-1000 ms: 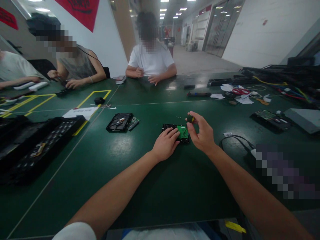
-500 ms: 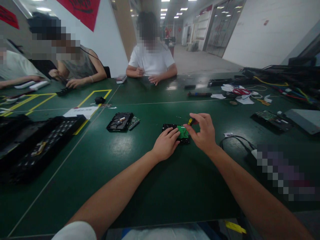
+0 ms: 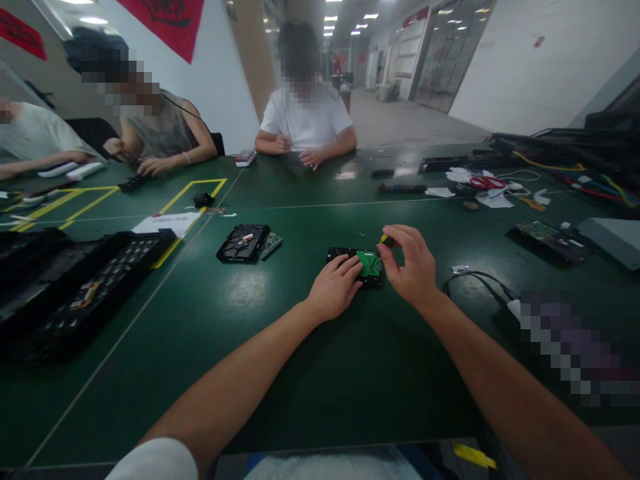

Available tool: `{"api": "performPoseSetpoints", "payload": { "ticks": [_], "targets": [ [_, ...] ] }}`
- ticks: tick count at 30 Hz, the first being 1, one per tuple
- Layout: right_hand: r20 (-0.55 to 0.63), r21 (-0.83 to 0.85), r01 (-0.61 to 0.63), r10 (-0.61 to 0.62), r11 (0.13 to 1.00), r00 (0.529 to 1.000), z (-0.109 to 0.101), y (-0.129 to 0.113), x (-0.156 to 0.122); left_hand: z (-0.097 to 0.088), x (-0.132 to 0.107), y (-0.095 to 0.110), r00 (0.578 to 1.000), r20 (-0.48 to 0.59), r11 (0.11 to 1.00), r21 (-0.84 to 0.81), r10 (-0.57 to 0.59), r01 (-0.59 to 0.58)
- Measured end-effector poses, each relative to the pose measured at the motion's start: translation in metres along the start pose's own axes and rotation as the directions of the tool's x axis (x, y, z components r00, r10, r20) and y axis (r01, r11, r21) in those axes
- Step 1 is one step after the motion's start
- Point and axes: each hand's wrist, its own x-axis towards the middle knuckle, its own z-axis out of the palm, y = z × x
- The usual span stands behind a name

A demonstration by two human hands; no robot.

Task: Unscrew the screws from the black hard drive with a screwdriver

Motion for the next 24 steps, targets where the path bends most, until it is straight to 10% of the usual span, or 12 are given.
{"api": "performPoseSetpoints", "payload": {
  "ticks": [24],
  "targets": [
    [0.017,-0.017,0.004,-0.004,1.000,1.000,0.0027,0.0022,-0.0024,-0.0008,0.0002,0.0008,1.000,0.016,1.000,0.016,-0.009,0.009]
  ]
}}
